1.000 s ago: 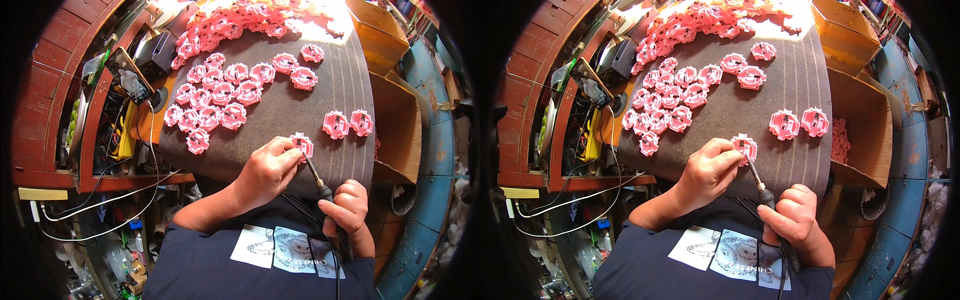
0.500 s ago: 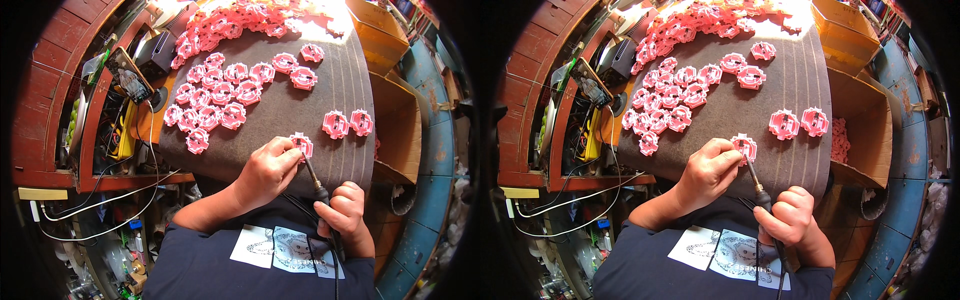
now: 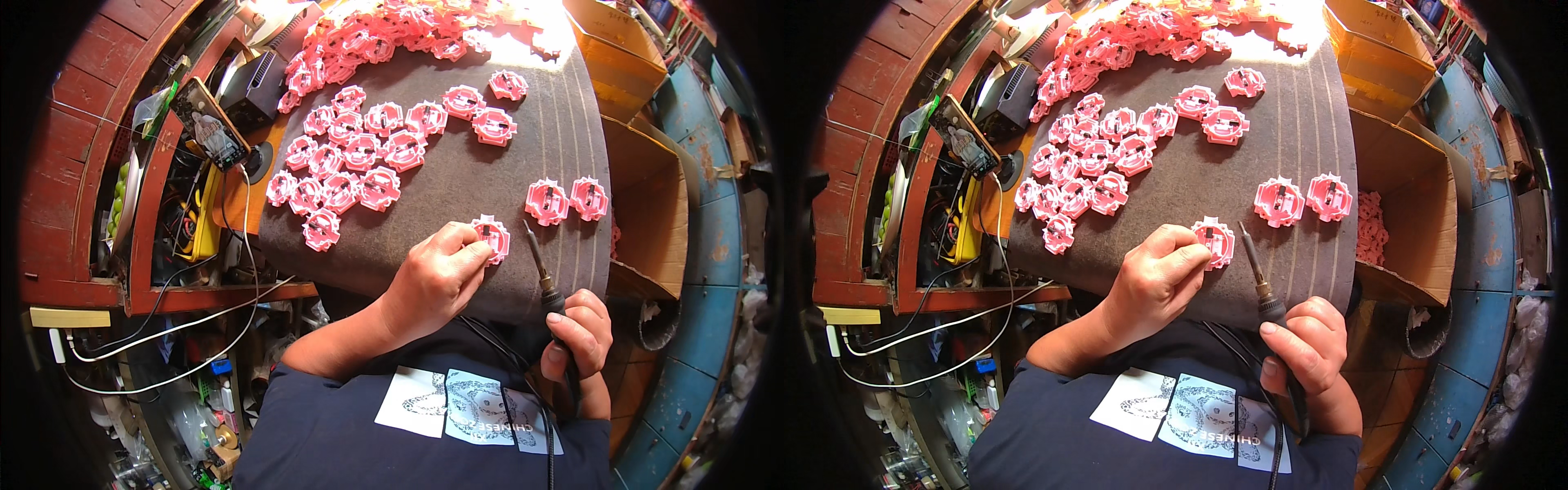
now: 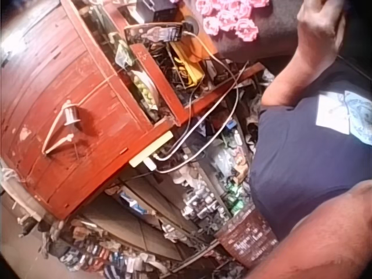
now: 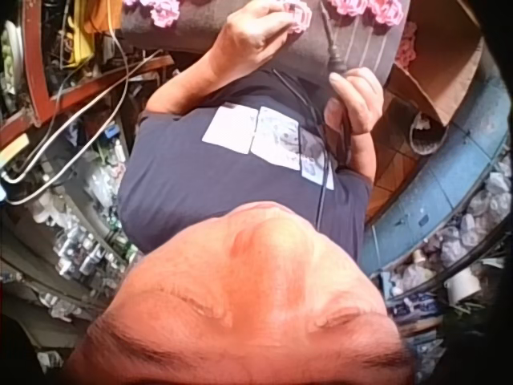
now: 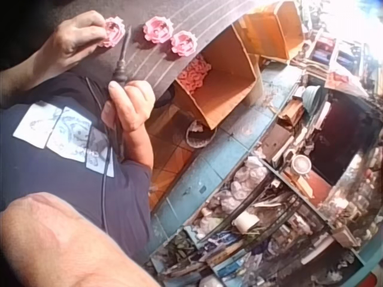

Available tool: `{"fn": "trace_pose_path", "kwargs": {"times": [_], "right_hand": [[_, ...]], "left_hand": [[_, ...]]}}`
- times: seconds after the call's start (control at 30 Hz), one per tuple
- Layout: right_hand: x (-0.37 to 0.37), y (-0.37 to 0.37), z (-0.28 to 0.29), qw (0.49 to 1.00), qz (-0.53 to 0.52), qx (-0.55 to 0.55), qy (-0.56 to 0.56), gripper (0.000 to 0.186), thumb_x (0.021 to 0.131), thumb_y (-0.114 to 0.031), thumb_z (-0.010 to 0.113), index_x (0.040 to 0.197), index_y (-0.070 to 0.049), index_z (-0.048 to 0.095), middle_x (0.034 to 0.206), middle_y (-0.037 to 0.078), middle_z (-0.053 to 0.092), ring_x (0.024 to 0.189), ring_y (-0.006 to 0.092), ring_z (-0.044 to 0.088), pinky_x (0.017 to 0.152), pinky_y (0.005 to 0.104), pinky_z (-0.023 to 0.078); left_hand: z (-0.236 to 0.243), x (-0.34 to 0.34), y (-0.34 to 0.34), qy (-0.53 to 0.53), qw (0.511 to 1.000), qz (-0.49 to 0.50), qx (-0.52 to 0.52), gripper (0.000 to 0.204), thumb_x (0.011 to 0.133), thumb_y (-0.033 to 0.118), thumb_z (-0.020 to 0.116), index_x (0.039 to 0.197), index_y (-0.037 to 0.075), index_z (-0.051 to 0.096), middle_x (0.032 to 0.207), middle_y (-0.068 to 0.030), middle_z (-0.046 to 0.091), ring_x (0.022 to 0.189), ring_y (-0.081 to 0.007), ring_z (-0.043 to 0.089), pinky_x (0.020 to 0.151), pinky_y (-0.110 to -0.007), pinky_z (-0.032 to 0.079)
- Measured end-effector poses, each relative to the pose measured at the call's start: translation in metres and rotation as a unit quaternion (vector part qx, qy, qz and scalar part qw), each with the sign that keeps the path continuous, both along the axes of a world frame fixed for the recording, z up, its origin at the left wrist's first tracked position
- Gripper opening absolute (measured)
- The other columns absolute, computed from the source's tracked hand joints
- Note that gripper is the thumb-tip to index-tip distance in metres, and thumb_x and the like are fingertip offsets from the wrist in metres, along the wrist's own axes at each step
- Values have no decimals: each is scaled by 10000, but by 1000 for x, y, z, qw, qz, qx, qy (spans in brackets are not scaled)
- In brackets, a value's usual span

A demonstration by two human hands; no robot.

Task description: The person uses a soldering iron to apply solder to small pink plastic components on a workbench. They pick up each component, apply heat and solder, then place the finished piece into a cardboard box.

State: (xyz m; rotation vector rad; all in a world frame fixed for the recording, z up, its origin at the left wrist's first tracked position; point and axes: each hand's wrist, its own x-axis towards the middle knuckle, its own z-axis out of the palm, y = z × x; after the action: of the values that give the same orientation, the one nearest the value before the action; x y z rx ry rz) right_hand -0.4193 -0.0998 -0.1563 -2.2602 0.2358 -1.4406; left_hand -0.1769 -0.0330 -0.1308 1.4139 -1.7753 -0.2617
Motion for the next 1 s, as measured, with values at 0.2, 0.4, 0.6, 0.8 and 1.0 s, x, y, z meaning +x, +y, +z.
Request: {"fn": "trace_pose_path", "kwargs": {"times": [0.2, 0.4, 0.6, 0.8, 1.0], "right_hand": [[23, 0, 4, 997, -66, 42, 21, 438, 832, 132, 729, 1260, 42, 694, 843, 136, 679, 654, 260, 629, 607, 370, 526], [38, -10, 7, 992, -46, 62, 102, 468, 827, 95, 733, 1284, 38, 648, 1082, 227, 731, 798, 347, 716, 666, 426, 563], [61, -14, 21, 984, -52, 80, 148, 645, 802, -8, 821, 1379, 1, 534, 1250, 254, 696, 939, 459, 715, 805, 491, 579], [66, -17, 20, 978, -49, 99, 175, 663, 801, -26, 825, 1395, -30, 530, 1254, 253, 712, 970, 433, 733, 785, 470, 581], [68, -18, 20, 977, -46, 105, 182, 645, 812, -25, 816, 1392, -39, 536, 1254, 243, 720, 965, 417, 745, 780, 455, 588]], "left_hand": [[-1, 0, 0, 1, 1000, -2, -1, 280, 836, -66, 789, 1098, 12, 725, 1048, -151, 670, 895, -341, 716, 782, -417, 599], [-1, 0, 0, 9, 1000, -3, -5, 293, 846, -75, 784, 1121, 9, 726, 1046, -154, 670, 886, -340, 715, 770, -416, 597], [0, 0, -1, 20, 1000, -5, -9, 293, 846, -80, 782, 1121, 2, 723, 1044, -152, 670, 881, -343, 716, 759, -414, 596], [-2, 1, -1, 16, 1000, -4, -11, 277, 842, -90, 775, 1099, -4, 718, 1040, -146, 670, 879, -339, 718, 752, -413, 596], [-3, 2, -1, 18, 1000, -6, -7, 270, 839, -93, 771, 1090, -6, 720, 1036, -142, 670, 875, -337, 719, 749, -412, 596]]}}
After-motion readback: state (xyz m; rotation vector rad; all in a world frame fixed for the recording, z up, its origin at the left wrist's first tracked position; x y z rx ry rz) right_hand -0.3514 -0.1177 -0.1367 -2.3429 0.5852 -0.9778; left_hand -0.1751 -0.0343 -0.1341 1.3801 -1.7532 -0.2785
